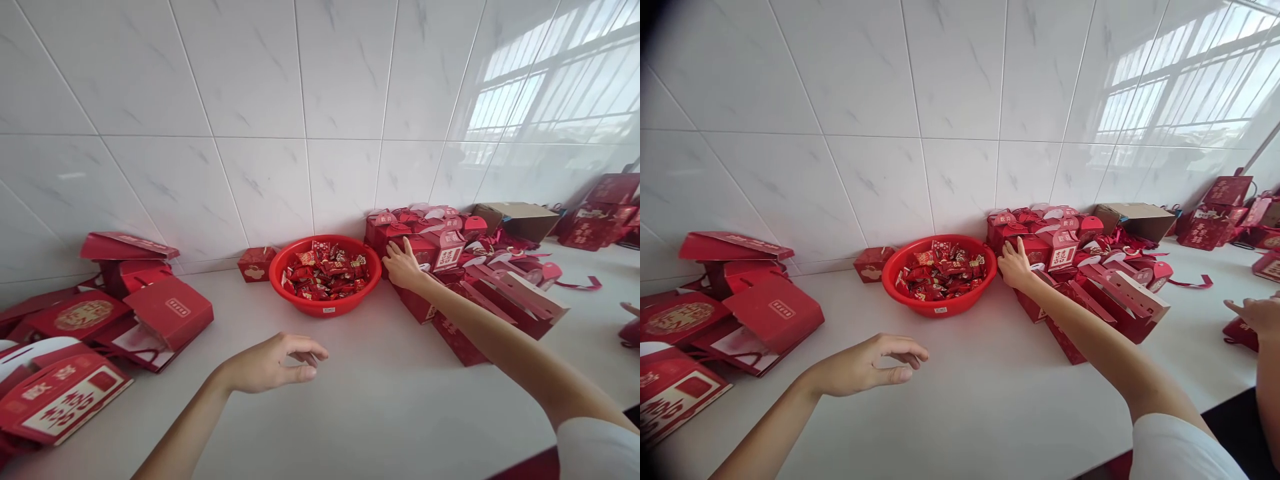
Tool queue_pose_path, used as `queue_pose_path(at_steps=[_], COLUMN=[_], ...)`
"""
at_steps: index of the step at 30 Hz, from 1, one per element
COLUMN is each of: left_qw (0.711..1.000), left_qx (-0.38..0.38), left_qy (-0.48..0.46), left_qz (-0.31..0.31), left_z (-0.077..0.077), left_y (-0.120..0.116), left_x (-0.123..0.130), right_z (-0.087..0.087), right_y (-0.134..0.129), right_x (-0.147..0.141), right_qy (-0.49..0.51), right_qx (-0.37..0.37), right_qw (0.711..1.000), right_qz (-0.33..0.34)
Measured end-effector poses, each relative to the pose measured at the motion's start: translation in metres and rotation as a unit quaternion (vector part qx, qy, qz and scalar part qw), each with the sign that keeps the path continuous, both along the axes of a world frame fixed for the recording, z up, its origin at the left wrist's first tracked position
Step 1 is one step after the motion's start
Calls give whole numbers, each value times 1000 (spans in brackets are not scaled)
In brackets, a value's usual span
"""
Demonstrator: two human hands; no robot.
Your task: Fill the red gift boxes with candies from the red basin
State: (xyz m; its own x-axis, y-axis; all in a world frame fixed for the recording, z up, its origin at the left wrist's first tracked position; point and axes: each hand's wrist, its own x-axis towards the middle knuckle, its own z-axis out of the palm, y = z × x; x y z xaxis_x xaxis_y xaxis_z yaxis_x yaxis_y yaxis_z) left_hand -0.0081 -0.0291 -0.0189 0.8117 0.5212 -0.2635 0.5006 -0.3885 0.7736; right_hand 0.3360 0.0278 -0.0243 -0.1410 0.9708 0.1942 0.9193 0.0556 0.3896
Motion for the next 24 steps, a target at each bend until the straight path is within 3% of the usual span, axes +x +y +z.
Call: queue_pose_path(at_steps=[4, 8, 11, 13, 17, 21, 24], left_qw=[1000, 999, 994, 983, 915, 794, 747], left_qx=[5, 17, 61, 124, 270, 317, 321], left_qy=[-2, -32, -57, -73, -72, -5, 33], left_qz=[-1, 19, 64, 117, 292, 519, 582], left_z=[3, 6, 10, 16, 33, 47, 49], left_y=[-2, 0, 6, 11, 22, 34, 52], left_x=[-2, -7, -18, -31, -77, -137, -172], right_z=[0, 11, 19, 20, 8, -11, -17], right_y=[-1, -6, -18, -34, -72, -91, -91], right_x=[-1, -6, -27, -49, -95, -119, -127], right_qy=[11, 63, 150, 216, 313, 360, 380], right_qx=[39, 117, 204, 236, 181, 85, 29], right_qw=[999, 987, 957, 923, 859, 839, 830], right_qz=[31, 86, 142, 214, 363, 400, 407])
